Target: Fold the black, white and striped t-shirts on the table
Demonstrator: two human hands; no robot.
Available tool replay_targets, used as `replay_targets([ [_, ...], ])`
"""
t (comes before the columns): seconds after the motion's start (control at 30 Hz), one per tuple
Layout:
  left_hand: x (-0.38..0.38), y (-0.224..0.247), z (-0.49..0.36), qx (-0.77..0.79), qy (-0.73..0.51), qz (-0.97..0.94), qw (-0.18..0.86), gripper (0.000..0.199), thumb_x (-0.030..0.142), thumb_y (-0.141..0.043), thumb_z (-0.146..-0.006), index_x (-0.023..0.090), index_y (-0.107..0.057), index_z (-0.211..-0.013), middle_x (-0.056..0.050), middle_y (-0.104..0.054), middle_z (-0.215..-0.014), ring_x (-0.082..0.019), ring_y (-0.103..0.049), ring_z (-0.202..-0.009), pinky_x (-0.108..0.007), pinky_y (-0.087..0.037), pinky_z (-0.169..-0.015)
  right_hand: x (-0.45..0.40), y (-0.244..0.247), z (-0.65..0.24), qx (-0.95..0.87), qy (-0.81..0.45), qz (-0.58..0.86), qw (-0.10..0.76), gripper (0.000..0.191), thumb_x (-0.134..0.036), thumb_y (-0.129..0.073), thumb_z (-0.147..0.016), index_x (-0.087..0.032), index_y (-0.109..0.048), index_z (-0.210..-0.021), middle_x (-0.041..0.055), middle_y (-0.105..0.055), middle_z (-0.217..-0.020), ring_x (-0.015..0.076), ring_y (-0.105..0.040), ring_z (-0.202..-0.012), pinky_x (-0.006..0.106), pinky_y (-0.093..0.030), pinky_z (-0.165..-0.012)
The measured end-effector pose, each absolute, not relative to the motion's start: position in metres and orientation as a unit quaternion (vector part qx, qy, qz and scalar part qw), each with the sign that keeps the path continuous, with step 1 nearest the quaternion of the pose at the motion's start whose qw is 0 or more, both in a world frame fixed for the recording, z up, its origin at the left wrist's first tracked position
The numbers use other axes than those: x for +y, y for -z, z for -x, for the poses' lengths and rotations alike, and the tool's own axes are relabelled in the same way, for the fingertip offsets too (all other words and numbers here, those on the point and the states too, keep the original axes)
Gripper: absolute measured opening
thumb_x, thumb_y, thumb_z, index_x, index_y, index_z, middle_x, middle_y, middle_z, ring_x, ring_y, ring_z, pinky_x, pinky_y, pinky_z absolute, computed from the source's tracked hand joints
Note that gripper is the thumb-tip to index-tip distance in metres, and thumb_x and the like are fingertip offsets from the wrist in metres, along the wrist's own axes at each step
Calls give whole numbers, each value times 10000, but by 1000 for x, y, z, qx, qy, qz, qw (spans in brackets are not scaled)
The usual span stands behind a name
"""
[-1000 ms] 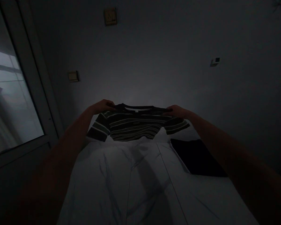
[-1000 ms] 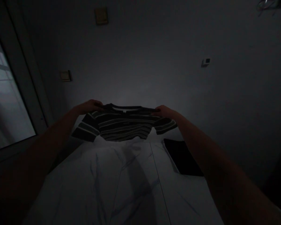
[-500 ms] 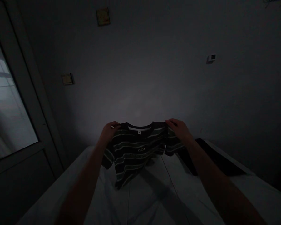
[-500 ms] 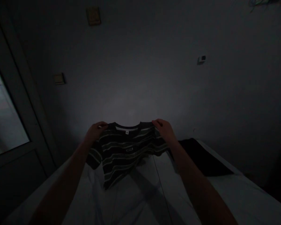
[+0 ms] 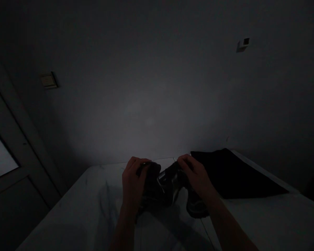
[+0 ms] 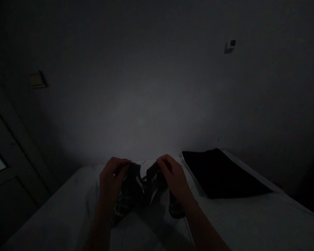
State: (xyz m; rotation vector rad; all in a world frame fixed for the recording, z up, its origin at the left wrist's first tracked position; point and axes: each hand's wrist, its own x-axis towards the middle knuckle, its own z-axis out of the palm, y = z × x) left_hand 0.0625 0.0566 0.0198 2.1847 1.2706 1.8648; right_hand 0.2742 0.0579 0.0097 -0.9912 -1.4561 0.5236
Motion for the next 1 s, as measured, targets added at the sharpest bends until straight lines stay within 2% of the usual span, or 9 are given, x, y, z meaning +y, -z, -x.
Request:
replay_targets([
  [0.07, 54, -21, -67, 408, -572, -712, 9, 148, 164, -599, -844, 270, -702, -850, -6, -655, -830, -159, -637, -778, -269, -523, -705, 53, -11, -270, -658, -261, 423, 565, 308, -527, -632, -828, -237, -667, -925, -56, -494, -581, 136, -479, -537, 235, -368, -493],
  [0.17, 51, -21, -74, 406, -545, -733, 11, 152, 142, -618, -826, 273, -696, -822, 1, -633, -800, -148, -617, -723, -258, -517, -666, 48, -7, -262, -709, -293, 412, 493, 415, -465, -749, -748, -254, -681, -1098, -59, -562, -594, 136, -514, -528, 231, -382, -492],
  [0.27, 47, -21, -78, 393, -525, -755, -8, 159, 128, -624, -817, 271, -690, -794, 6, -612, -763, -140, -599, -688, -251, -506, -643, 50, -1, -259, -731, -259, 418, 473, 209, -370, -737, -765, -259, -721, -941, -3, -684, -729, 173, -607, -646, 269, -454, -582],
  [0.33, 45, -22, -79, 387, -516, -764, -24, 166, 116, -620, -813, 267, -684, -789, 7, -604, -759, -139, -593, -692, -246, -498, -642, 54, 2, -262, -735, -211, 425, 483, 88, -264, -690, -770, -259, -724, -852, 14, -706, -799, 191, -635, -728, 294, -478, -647],
  [0.47, 42, -25, -76, 364, -520, -770, -70, 197, 60, -598, -800, 250, -645, -779, 15, -597, -752, -130, -579, -689, -236, -483, -649, 56, 0, -273, -723, -97, 409, 548, 172, -155, -641, -759, -266, -742, -844, 5, -665, -787, 163, -618, -718, 276, -477, -668],
  [0.6, 41, -25, -75, 340, -535, -766, -108, 210, 27, -575, -805, 233, -609, -783, 21, -585, -733, -119, -564, -672, -222, -472, -638, 52, -6, -278, -715, -49, 369, 592, 177, -190, -613, -837, -271, -769, -858, 5, -627, -729, 149, -587, -648, 259, -473, -602],
  [0.77, 42, -25, -75, 355, -514, -772, -118, 261, 1, -539, -791, 241, -621, -851, 15, -599, -769, -131, -584, -722, -232, -483, -675, 51, -3, -276, -717, -29, 370, 590, 174, -214, -614, -861, -271, -778, -873, 9, -644, -731, 151, -611, -660, 252, -480, -596],
  [0.9, 40, -19, -85, 417, -444, -791, -54, 541, -9, -460, -688, 302, -648, -1090, -37, -660, -986, -200, -624, -941, -314, -518, -804, 52, 3, -266, -740, -41, 370, 559, 152, -222, -614, -873, -266, -760, -868, 12, -691, -768, 156, -657, -722, 250, -500, -667],
  [1.0, 44, -13, -91, 410, -432, -802, 41, 468, 31, -416, -640, 272, -655, -962, -36, -694, -944, -203, -640, -928, -326, -514, -829, 51, 3, -261, -761, -82, 357, 535, 104, -270, -649, -876, -253, -746, -842, 11, -717, -788, 155, -672, -745, 249, -492, -684],
])
